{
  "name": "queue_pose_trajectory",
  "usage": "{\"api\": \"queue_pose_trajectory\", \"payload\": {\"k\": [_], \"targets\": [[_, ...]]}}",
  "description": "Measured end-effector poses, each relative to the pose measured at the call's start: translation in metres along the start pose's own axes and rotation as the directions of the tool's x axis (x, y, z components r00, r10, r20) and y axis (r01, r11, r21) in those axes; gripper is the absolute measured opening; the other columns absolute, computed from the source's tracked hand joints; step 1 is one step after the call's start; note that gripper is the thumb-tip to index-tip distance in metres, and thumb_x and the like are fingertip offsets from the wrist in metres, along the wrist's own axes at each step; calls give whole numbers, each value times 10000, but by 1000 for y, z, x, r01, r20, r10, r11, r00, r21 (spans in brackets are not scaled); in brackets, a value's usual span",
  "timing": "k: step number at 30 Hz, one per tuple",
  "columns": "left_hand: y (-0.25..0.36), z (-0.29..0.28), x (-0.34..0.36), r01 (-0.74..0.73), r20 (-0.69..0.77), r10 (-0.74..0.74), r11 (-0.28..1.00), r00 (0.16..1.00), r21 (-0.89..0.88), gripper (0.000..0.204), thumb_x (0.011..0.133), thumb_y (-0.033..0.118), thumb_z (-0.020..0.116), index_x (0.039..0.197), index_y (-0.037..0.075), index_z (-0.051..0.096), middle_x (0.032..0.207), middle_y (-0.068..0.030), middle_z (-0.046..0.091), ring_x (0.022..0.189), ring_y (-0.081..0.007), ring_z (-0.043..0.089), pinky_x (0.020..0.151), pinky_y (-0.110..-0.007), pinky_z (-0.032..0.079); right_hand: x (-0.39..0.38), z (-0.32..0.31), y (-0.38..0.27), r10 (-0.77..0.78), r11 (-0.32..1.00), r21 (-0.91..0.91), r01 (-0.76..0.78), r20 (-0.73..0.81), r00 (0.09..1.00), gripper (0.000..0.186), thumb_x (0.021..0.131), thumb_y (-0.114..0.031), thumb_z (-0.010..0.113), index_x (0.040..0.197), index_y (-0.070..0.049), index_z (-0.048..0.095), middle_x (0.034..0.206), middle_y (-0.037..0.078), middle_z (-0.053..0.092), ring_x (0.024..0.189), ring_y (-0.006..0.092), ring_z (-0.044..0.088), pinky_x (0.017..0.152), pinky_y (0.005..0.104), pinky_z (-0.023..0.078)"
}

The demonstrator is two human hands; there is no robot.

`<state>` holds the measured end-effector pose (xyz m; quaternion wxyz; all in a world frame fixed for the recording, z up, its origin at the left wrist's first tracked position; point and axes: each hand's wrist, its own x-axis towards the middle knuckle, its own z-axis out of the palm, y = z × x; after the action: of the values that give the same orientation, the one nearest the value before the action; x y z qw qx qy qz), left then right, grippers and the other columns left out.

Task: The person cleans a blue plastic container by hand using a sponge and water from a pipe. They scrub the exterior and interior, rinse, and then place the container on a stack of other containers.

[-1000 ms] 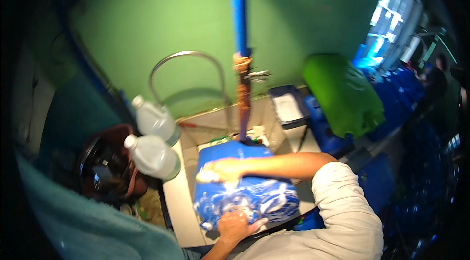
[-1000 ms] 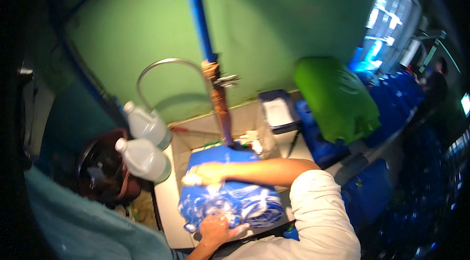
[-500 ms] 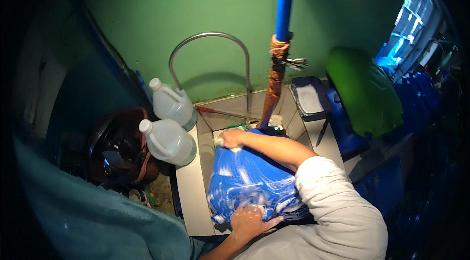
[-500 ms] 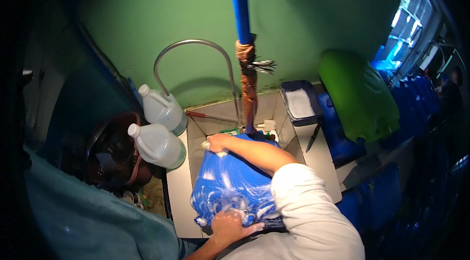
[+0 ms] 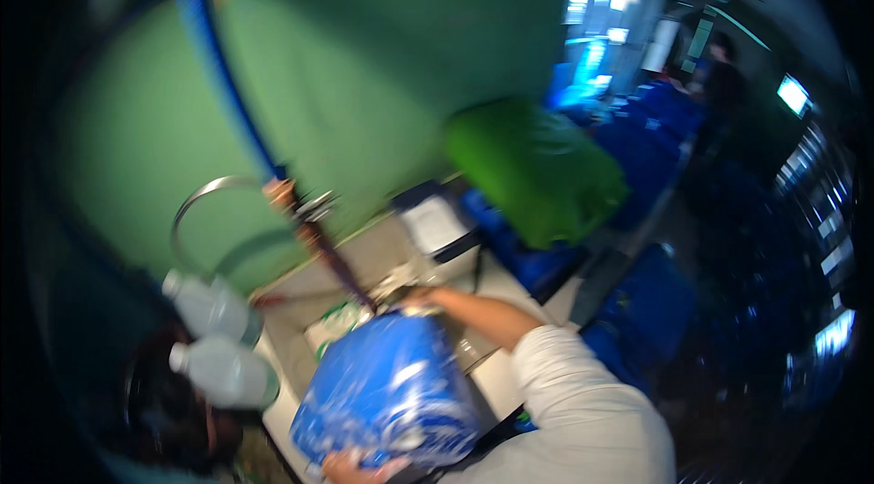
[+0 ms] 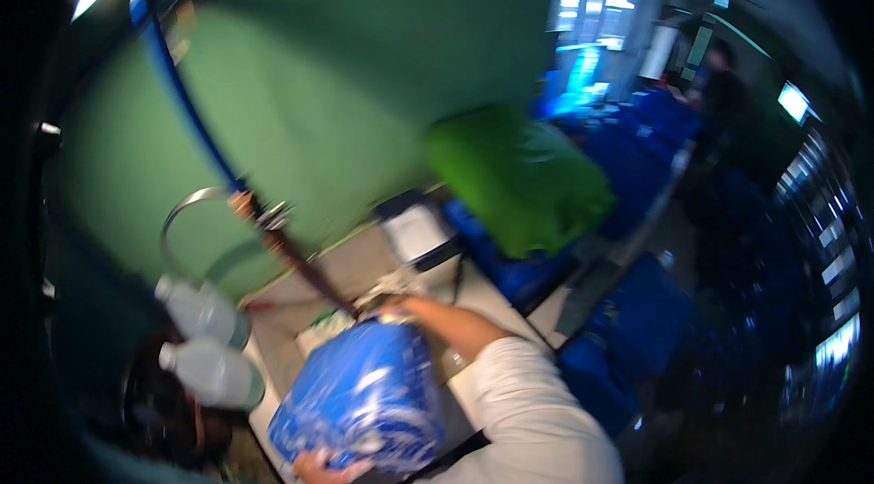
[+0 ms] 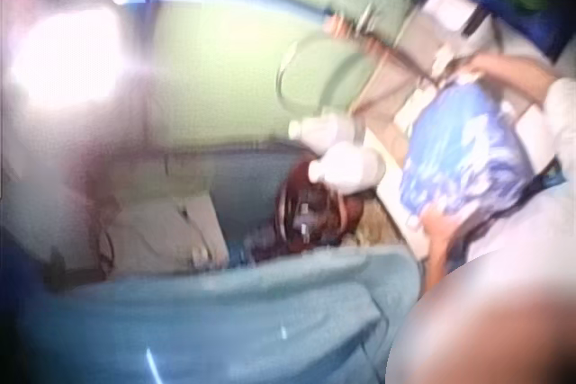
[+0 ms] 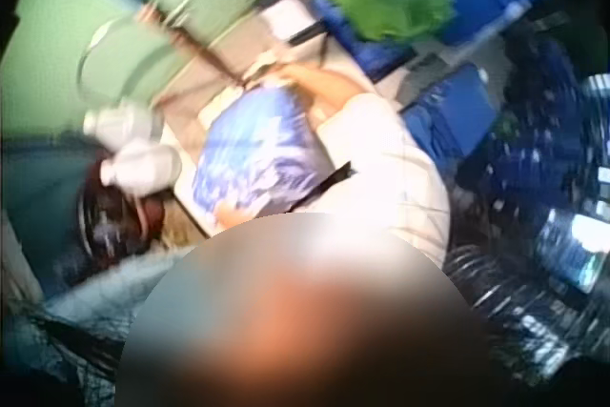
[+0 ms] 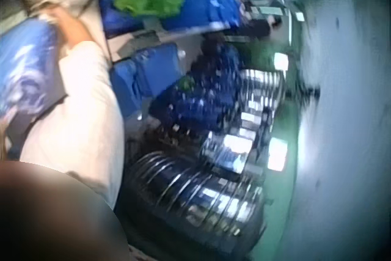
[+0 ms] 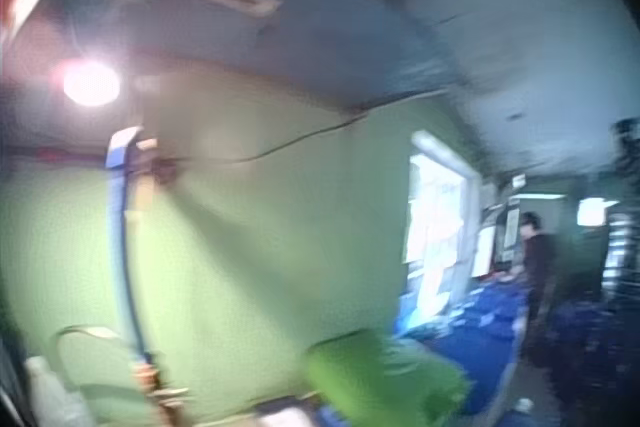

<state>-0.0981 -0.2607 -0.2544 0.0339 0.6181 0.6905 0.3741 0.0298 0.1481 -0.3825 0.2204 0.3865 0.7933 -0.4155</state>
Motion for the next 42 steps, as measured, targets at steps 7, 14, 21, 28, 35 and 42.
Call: {"api": "queue_pose_trajectory", "payload": {"k": [7,14,21,28,35,42], "targets": [[-51,-81,-27,232,92,-224,968,970,-92,339,656,164,888,894,-5,716,692,-71,611,592,-204,488,562,-386,439,27,20,30,-156,598,783,170,-95,983,127,923,-100,649,829,-49,716,752,89,700,598,169,645,521,345,499],[-61,-104,-24,196,48,-191,920,980,-338,193,807,105,724,916,-54,716,764,-1,643,644,-106,509,563,-279,425,-23,13,12,-342,604,572,556,-443,828,102,910,-139,626,949,-81,700,814,33,691,715,132,619,570,295,479],[-74,-81,-20,427,86,-448,750,890,-505,233,846,148,705,952,-58,723,774,-21,659,643,-109,526,566,-278,446,-68,24,-9,-506,579,102,809,-733,455,328,982,-73,557,1291,-2,641,1131,87,719,978,173,681,820,311,551],[-68,-77,-12,469,123,-479,722,869,-509,288,871,214,703,980,-52,726,788,-46,678,637,-125,553,564,-285,467,-117,59,-99,-379,259,529,808,-714,589,364,971,-102,530,1316,-43,631,1133,47,677,861,136,591,693,285,475],[-58,-89,-6,483,132,-483,736,866,-475,349,890,289,708,1003,-40,728,805,-74,698,627,-146,584,559,-296,489,-180,154,-126,-361,517,-322,793,-922,-139,551,907,-181,641,1421,-18,528,1473,265,480,1366,458,446,1183,522,315],[-55,-102,-8,496,118,-498,753,859,-433,402,886,353,719,1005,-31,728,807,-100,709,619,-171,608,558,-311,505,-82,57,11,-15,173,422,890,-902,431,354,1040,-193,530,1322,5,613,1268,107,680,1130,196,661,1002,346,524]]}}
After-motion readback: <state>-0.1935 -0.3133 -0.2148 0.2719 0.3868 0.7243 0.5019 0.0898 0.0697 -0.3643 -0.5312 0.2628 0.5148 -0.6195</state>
